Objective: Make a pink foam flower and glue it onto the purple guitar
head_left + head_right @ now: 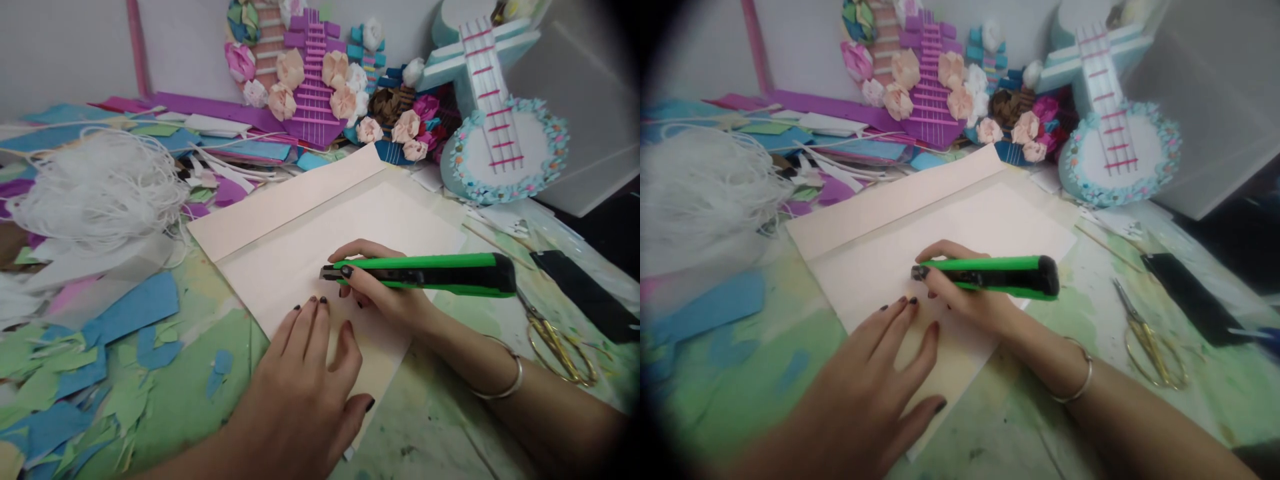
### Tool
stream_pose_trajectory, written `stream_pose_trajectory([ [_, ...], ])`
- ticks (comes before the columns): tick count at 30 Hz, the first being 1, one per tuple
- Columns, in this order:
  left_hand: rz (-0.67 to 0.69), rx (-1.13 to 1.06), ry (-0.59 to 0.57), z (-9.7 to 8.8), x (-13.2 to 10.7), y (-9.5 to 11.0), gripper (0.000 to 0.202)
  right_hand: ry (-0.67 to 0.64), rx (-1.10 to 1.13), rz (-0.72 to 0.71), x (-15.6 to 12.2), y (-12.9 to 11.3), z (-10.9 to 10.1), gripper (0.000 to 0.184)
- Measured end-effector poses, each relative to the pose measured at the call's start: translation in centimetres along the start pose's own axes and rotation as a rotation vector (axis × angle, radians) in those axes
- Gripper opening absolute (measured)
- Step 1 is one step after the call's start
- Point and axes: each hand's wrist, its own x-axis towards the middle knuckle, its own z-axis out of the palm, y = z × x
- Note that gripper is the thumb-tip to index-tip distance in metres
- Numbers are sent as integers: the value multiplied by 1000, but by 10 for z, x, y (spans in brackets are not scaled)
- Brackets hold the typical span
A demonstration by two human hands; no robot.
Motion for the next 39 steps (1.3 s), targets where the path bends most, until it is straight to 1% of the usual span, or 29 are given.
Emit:
stream_pose_trajectory([
  [3,2,-14,-21,0,0,0,51,-12,-73,-54,1,3,0,18],
  [5,-3,-11,-3,0,0,-1,52,-23,-85,-79,1,5,0,17],
  [7,-7,-14,5,0,0,-1,52,-30,-131,-71,1,7,-1,17],
  [10,-12,-44,-19,-1,0,-1,51,-34,-241,-48,1,8,-2,17],
  [13,-13,-54,-21,-1,0,-2,50,-37,-302,-61,0,7,-2,16],
  [17,-11,-43,10,1,0,-2,51,-42,-338,-70,1,5,-2,16],
  [26,-20,-53,9,1,0,-2,50,-44,-368,-76,1,3,-2,17],
  [30,-10,-63,-17,1,0,-3,50,-20,-377,-81,0,4,0,17],
  [35,-13,-55,18,3,1,-3,51,11,-412,-83,-2,2,4,16],
  [39,-12,-58,3,3,0,-3,51,13,-406,-86,-3,2,5,16],
])
